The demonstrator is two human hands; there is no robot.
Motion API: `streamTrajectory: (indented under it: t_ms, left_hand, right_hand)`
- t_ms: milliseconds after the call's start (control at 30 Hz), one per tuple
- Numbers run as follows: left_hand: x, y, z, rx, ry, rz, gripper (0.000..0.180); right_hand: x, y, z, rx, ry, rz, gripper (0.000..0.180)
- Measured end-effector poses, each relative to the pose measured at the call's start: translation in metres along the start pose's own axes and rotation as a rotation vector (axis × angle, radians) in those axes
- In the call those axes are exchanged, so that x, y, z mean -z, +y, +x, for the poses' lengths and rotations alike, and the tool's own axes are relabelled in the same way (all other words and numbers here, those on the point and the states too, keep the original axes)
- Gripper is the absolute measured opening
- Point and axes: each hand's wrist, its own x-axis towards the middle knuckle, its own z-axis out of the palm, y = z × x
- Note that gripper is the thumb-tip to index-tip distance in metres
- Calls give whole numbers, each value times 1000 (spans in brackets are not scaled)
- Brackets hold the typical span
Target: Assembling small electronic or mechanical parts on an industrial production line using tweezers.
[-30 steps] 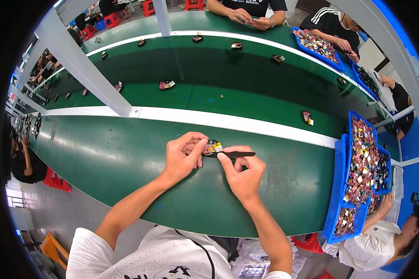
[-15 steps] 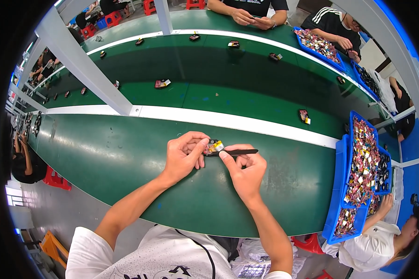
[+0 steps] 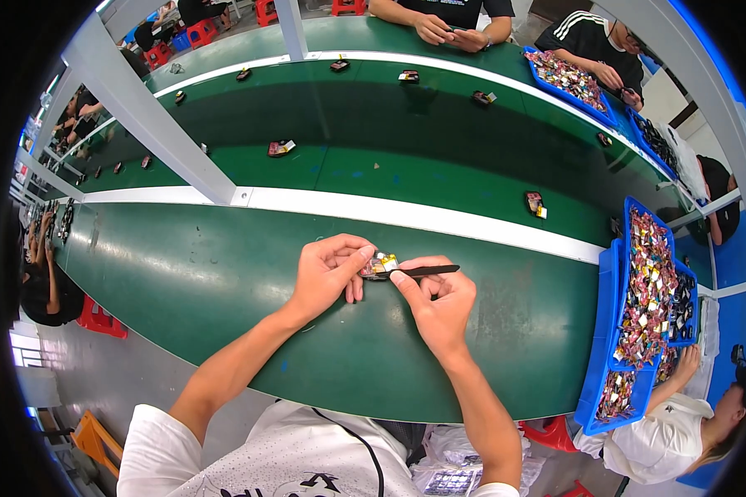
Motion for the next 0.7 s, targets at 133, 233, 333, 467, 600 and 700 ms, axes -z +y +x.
streamTrajectory:
  t_ms: [133,233,333,467,600,700]
  left_hand:
    - [4,0,1,50,-62,-25,22]
    - [5,0,2,59,-95,-67,24]
    - [6,2,3,49,-163,-103,27]
    - [8,0,4,50,-184,-130,29]
    - [9,-1,4,40,-196,-133,30]
    - [9,-1,4,29,-195,-123,29]
  right_hand:
    - [1,-1,0,-8,-24,17,13]
    - [1,-1,0,1,-15,7,13]
    - [1,-2,0,20,5,-3,13]
    - [-2,-4,-2,108,56,-59,11]
    - [-3,-4,-5,235,61,-206,9]
    - [-5,-4,-5,318,73,-252,8]
